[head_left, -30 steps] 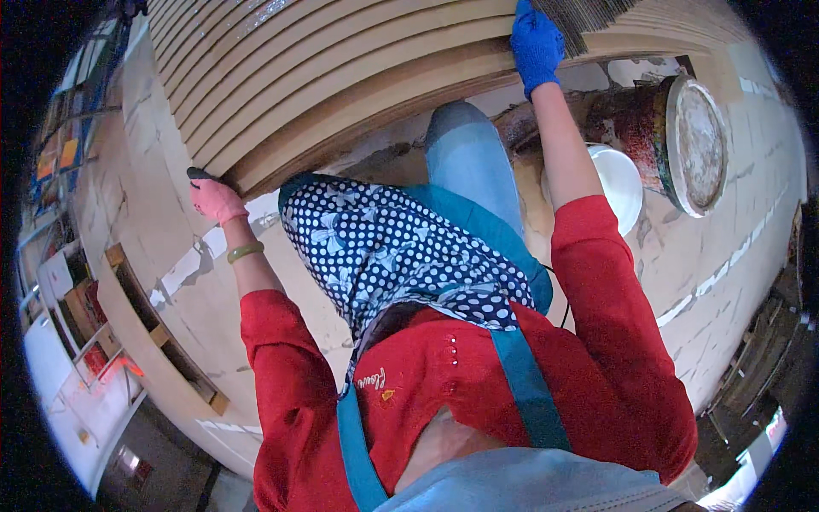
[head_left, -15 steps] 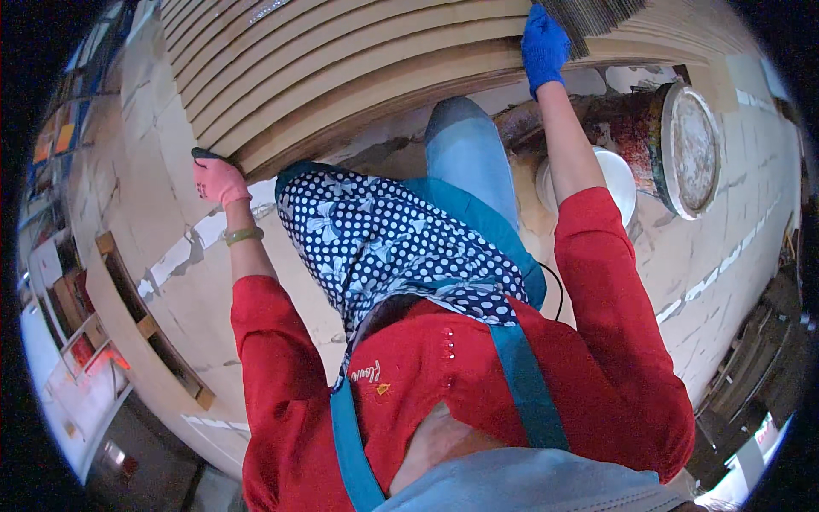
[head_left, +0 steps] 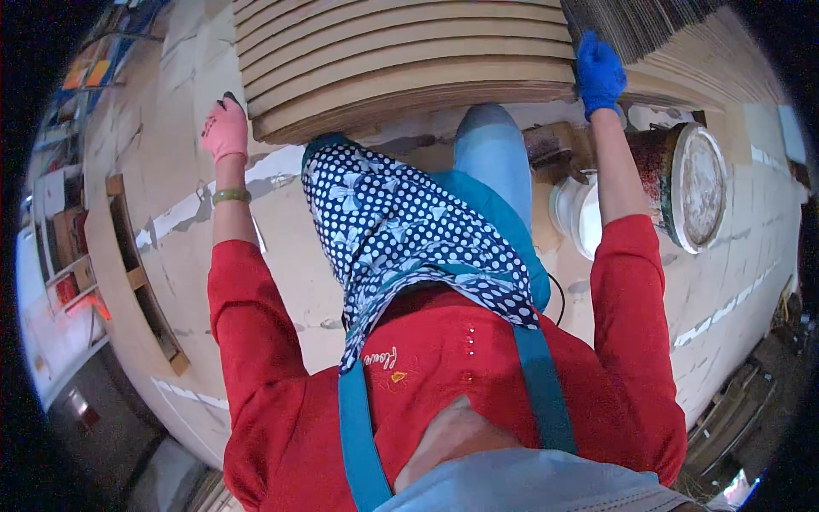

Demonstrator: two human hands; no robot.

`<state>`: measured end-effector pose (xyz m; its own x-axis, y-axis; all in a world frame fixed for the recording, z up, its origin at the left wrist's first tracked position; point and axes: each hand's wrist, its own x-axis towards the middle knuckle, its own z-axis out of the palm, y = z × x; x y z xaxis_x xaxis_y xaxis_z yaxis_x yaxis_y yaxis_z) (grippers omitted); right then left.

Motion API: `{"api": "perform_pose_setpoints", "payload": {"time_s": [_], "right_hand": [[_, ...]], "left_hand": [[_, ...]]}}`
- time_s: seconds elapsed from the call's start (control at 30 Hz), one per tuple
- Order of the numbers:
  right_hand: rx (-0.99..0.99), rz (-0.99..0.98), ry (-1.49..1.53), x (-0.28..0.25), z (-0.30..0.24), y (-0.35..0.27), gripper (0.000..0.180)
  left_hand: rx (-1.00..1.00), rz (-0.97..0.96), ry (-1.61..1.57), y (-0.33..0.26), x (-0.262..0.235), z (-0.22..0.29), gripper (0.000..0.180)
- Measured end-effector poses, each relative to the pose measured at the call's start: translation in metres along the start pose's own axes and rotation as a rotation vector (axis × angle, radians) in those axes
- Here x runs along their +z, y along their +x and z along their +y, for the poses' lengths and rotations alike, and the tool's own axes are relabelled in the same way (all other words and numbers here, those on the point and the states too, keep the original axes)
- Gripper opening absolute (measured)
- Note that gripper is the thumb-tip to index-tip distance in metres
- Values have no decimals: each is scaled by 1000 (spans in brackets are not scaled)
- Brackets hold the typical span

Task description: Applying glue to corrugated cardboard sheets with a brush and stacking them on a pallet.

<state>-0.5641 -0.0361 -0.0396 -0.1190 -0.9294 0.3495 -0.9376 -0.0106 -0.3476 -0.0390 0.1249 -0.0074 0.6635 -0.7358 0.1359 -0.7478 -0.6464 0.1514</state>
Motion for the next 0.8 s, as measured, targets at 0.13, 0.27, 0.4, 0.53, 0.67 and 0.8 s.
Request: {"api": "perform_pose_setpoints", "payload": {"time_s": [0.13, 0.27, 0.4, 0.53, 0.67, 0.8], "right_hand": [[-38, 20, 164, 41, -32, 3, 45], [14, 101, 261, 70, -19, 11, 46], [108, 98, 181, 65, -46, -5, 42], [28, 91, 292, 69, -42, -4, 39], [12, 174, 250, 78, -32, 1, 38], [23, 159, 248, 76, -32, 0, 41]], "left_hand": [[151, -6, -321, 45, 50, -65, 50], [-208, -241, -591, 47, 64, -6, 63], [-184, -139, -454, 55, 74, -38, 66], [-254, -244, -706, 74, 70, -56, 60], [-455, -285, -1266, 69, 71, -36, 49], [-177, -189, -1197, 54, 83, -26, 33]]}}
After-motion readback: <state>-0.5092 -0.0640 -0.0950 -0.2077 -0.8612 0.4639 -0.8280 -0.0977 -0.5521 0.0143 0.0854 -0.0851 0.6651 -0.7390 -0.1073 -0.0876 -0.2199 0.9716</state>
